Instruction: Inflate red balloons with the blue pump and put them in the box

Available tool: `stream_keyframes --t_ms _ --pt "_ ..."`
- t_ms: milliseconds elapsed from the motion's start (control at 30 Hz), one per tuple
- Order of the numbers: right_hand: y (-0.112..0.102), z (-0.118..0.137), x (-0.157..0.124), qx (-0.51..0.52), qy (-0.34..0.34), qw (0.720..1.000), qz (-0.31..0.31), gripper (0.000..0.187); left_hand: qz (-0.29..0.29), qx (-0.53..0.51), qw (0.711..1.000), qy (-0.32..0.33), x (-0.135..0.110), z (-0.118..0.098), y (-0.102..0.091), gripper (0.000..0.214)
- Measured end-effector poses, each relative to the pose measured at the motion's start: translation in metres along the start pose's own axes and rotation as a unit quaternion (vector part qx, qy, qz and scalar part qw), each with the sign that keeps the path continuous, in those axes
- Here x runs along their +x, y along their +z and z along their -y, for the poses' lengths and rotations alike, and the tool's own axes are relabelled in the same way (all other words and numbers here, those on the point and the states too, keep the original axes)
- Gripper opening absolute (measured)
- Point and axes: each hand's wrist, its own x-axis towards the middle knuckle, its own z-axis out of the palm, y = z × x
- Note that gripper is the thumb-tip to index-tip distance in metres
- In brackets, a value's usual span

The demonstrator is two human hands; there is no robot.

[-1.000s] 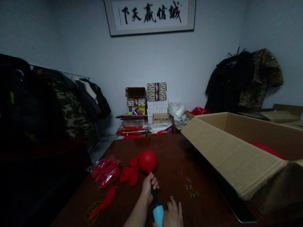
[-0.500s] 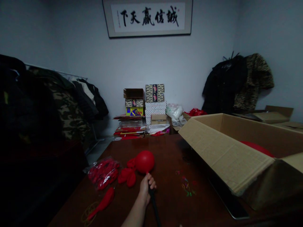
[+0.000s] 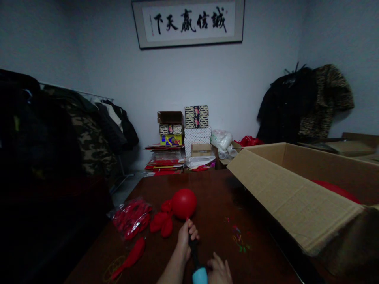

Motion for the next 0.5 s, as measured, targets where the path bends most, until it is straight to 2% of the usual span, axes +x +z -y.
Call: stream_keyframes --t_ms 67,167,300,433,500 --pt "-0.009 0.011 0.009 -0.002 -0.03 1.0 -0.004 0.041 0.003 0.009 1.0 0.007 0.001 0.0 0.0 0.046" --pt "-0.016 0.022 0.017 0.008 -0.029 0.999 -0.017 0.051 0.0 0.018 1.0 0.016 0.002 0.0 0.001 0.047" --pt "-0.01 0.023 0.016 -0.001 -0.015 1.0 -0.012 0.05 0.003 0.015 1.0 0.005 0.002 -0.002 0.001 0.045" --pt "-0.002 0.023 0.008 -0.027 0.02 0.999 -0.042 0.06 0.006 0.013 1.0 0.014 0.001 -0.001 0.001 0.043" --pt "0.001 0.023 0.006 -0.039 0.026 0.998 -0.038 0.062 0.008 0.015 1.0 0.015 0.0 0.0 0.0 0.043"
